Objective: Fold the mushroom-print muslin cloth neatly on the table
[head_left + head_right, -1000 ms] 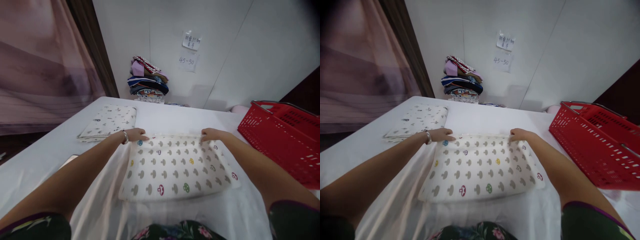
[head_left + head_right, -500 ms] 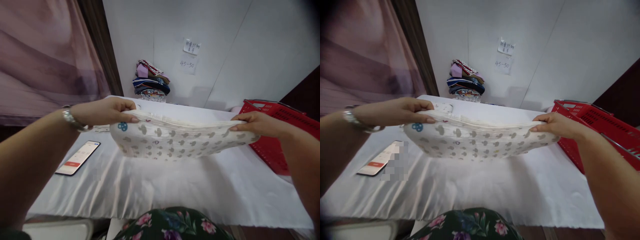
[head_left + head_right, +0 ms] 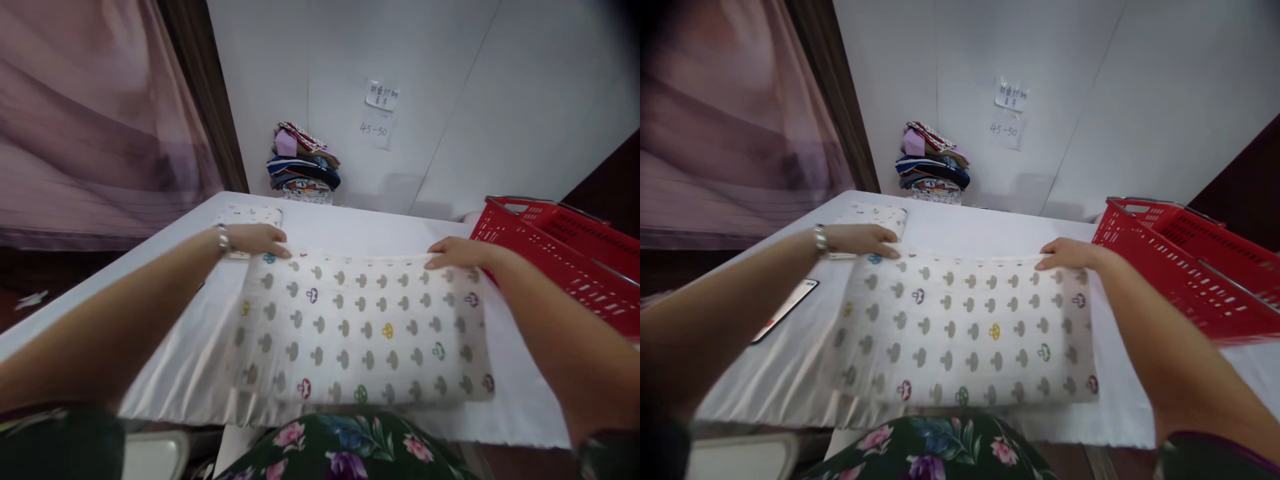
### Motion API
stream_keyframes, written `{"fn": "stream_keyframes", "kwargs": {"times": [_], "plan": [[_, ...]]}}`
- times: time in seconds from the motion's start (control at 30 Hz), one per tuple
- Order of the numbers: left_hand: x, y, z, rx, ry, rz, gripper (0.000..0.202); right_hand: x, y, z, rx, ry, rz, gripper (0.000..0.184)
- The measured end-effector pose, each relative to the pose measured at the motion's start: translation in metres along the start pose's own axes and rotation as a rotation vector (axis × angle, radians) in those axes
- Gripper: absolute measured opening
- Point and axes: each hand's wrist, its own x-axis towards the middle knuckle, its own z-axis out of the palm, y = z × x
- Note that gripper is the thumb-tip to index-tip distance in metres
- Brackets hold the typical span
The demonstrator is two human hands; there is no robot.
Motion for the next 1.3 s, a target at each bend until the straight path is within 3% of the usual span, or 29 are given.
{"fn": "stream_keyframes", "kwargs": {"times": [0.1, 0.17, 0.27, 0.4, 0.5, 0.63, 0.73, 0.83, 0.9, 1.0, 1.13, 1.3], "plan": [[0.023, -0.012, 0.055, -0.009, -0.121, 0.026, 0.035, 0.064, 0.021, 0.046, -0.096, 0.045, 0.003, 0.032], [0.039, -0.022, 0.077, -0.015, -0.181, 0.038, 0.036, 0.09, 0.032, 0.07, -0.088, 0.042, 0.06, 0.029], [0.065, -0.039, 0.083, -0.018, -0.264, 0.055, 0.035, 0.105, 0.044, 0.078, -0.042, 0.028, 0.083, 0.03], [0.108, -0.058, 0.073, 0.009, -0.365, 0.103, 0.037, 0.117, 0.054, 0.057, 0.042, 0.087, 0.041, 0.035], [0.134, -0.063, 0.083, 0.106, -0.355, 0.082, 0.04, 0.139, 0.054, 0.052, 0.01, 0.153, 0.072, 0.033], [0.149, -0.069, 0.109, 0.202, -0.328, 0.029, 0.044, 0.166, 0.058, 0.067, -0.038, 0.162, 0.115, 0.035], [0.148, -0.077, 0.117, 0.218, -0.33, 0.043, 0.046, 0.168, 0.065, 0.074, -0.108, 0.199, 0.064, 0.043], [0.142, -0.068, 0.118, 0.231, -0.24, 0.129, 0.048, 0.164, 0.057, 0.079, -0.183, 0.373, -0.093, 0.044], [0.139, -0.051, 0.124, 0.194, -0.143, 0.272, 0.043, 0.166, 0.042, 0.085, -0.164, 0.464, -0.272, 0.033], [0.137, -0.018, 0.143, 0.149, -0.098, 0.506, 0.03, 0.176, 0.014, 0.097, -0.148, 0.454, -0.44, 0.023], [0.139, 0.006, 0.169, 0.216, -0.14, 0.608, 0.02, 0.186, -0.001, 0.11, -0.213, 0.434, -0.475, 0.022], [0.137, 0.002, 0.18, 0.231, -0.081, 0.609, 0.017, 0.178, 0.004, 0.114, -0.227, 0.478, -0.503, 0.024]]}}
